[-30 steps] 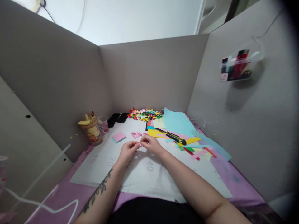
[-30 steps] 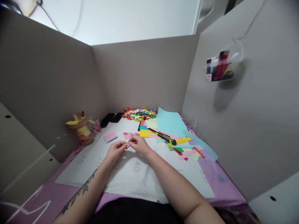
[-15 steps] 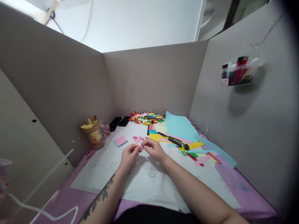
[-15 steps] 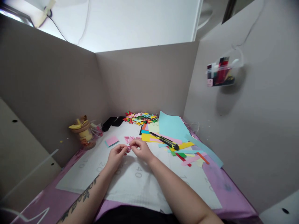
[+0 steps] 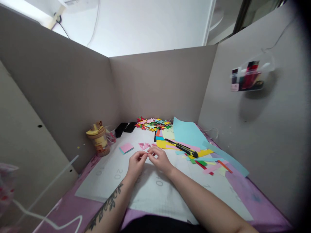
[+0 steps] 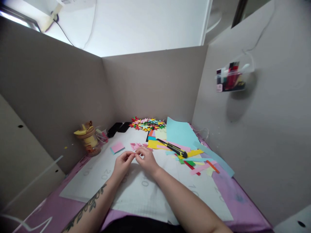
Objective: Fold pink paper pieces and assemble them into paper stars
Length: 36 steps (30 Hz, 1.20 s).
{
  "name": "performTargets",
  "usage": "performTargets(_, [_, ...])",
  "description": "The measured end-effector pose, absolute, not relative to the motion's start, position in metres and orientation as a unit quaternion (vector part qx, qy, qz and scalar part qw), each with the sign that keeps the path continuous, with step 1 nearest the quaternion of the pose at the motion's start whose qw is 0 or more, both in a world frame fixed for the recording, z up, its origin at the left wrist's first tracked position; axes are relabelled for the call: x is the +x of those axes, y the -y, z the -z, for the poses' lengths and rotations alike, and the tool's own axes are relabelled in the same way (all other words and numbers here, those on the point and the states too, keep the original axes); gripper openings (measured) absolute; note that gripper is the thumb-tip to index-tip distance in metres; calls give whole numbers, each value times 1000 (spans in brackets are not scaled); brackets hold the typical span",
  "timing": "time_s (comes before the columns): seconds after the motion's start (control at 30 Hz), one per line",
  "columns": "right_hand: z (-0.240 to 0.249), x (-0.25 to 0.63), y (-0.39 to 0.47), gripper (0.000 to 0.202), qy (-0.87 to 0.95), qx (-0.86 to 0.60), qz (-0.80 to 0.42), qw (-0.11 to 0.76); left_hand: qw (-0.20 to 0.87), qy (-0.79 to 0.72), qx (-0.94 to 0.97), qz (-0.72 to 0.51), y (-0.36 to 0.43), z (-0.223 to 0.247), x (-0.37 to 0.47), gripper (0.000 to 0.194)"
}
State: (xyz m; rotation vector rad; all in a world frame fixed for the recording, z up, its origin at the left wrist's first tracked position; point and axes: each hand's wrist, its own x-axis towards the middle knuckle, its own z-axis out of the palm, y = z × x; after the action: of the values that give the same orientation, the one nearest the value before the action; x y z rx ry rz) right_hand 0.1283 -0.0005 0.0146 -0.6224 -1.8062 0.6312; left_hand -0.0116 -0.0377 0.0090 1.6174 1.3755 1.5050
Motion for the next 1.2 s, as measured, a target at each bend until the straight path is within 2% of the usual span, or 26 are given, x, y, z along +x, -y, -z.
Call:
performTargets(0.27, [-16, 125, 7, 4, 721, -313, -311, 535, 245, -516, 606, -554, 39, -9, -11, 17])
performTargets(0.53, [-10, 122, 1, 8, 680, -318, -379, 541, 277, -507, 604, -549, 34, -1, -9, 14])
performTargets(0.67, [-8, 120, -4, 11, 645, -329, -419, 548, 307, -496, 570, -579, 28, 6, -10, 28])
performTargets(0.83, [-8, 121, -5, 9, 642, -336, -410, 554, 353, -469, 565, -580, 28, 4, -8, 48])
performTargets(0.9, [-8, 122, -5, 10, 651, -337, -404, 548, 351, -466, 585, -564, 30, 2, -8, 41])
performTargets(1.0, [-8, 121, -2, 9, 669, -324, -406, 532, 322, -493, 611, -529, 33, -2, -11, 16])
performTargets(1.2, [-6, 120, -5, 9, 668, -321, -427, 519, 265, -544, 601, -523, 35, -7, -13, 23])
